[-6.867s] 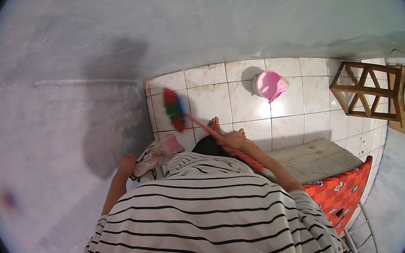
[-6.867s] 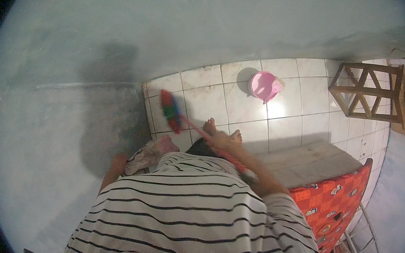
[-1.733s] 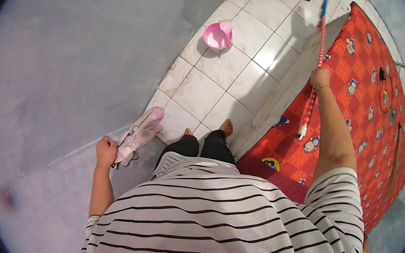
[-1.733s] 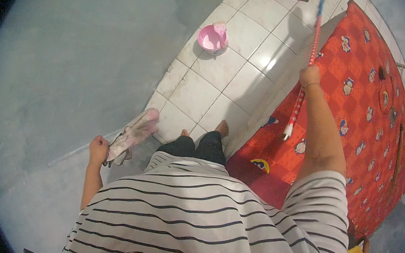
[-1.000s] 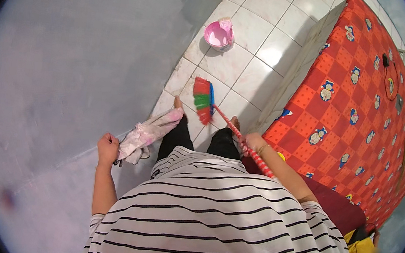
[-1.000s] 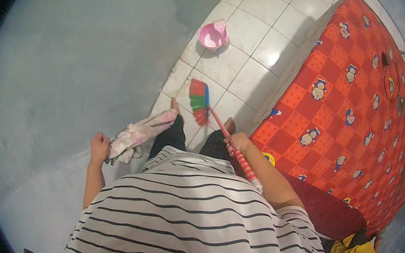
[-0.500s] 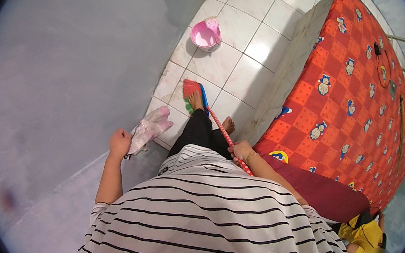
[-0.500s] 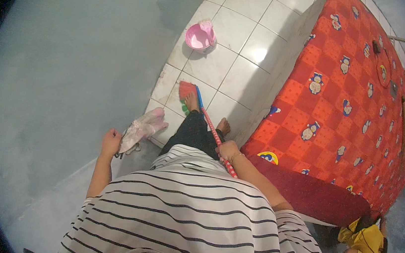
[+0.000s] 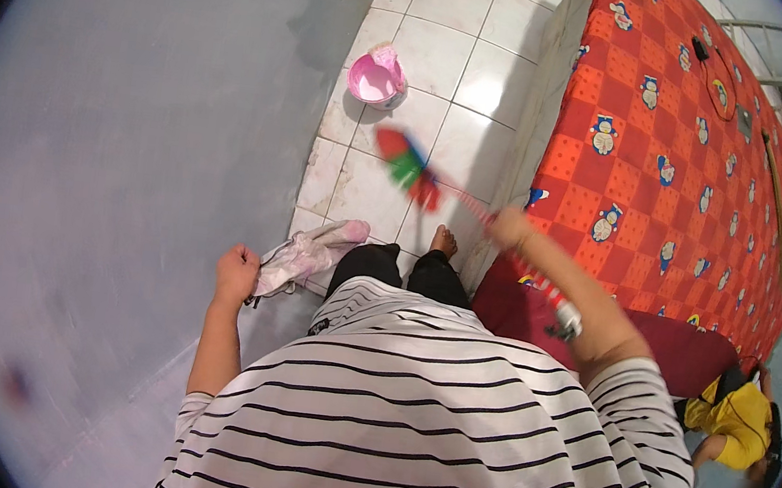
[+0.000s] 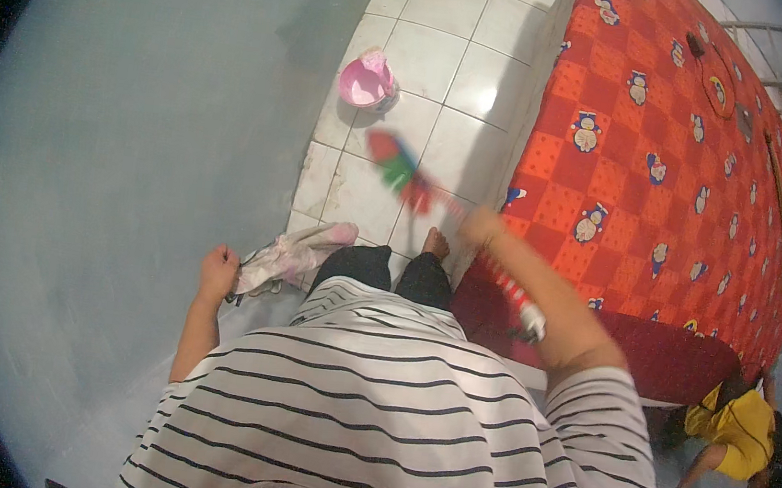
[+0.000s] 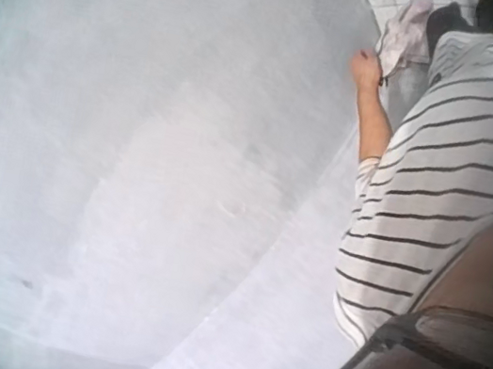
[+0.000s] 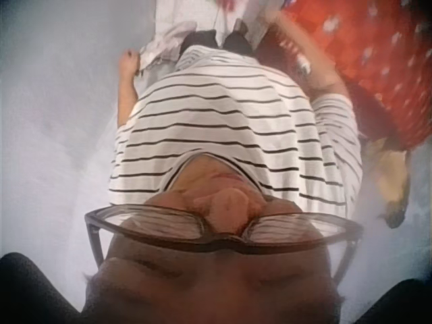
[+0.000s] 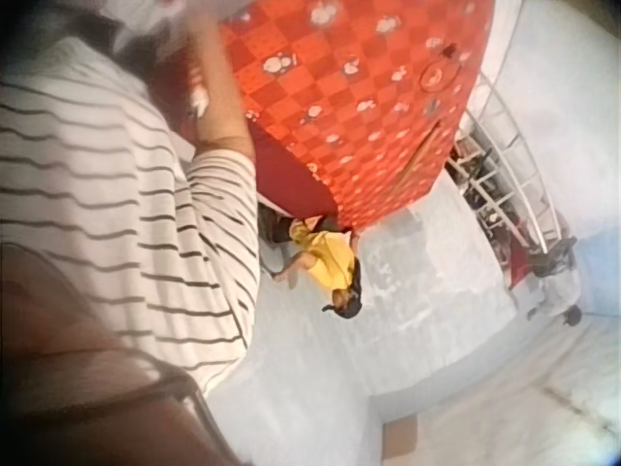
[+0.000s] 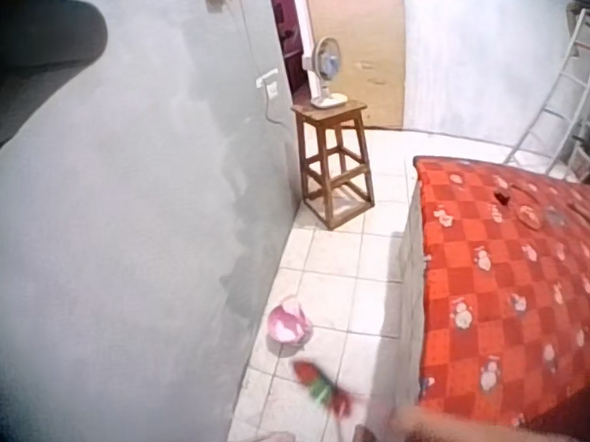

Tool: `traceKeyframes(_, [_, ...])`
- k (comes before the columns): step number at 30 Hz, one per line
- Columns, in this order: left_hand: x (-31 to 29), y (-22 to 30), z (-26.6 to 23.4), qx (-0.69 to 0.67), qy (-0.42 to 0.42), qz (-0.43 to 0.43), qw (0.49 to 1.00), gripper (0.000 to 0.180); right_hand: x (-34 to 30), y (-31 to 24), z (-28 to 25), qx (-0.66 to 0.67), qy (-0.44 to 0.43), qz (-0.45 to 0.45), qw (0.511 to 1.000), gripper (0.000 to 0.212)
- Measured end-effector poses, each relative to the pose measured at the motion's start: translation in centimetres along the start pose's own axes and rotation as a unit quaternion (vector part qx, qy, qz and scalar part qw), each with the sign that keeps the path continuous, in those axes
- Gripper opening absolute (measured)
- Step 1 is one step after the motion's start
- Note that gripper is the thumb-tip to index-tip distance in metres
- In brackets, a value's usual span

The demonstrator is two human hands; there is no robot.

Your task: The person sweeps the tiled floor with a broom, then moves a small wooden table. They proceed to paint a section of the wall using a pink brush and a pink bucket containing white paint.

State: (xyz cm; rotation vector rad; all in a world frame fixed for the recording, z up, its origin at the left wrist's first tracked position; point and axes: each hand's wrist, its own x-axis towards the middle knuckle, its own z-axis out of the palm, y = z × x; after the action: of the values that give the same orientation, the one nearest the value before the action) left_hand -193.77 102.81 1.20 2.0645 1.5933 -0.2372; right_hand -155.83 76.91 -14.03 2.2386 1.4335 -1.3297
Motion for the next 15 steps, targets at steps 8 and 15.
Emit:
traceKeyframes(8, [5.4,-0.9,0.4,0.024,-0.056,0.045,0.997,0.017,3.1,4.5,-16.0,0.238,0.430,0.259,0.831,0.027])
traceKeyframes(15, [13.6,-2.2,-0.8,-0.012,-0.143,0.061,0.988,0.017,-7.6,-6.0,-8.9,0.441,0.222,0.186,0.849,0.025])
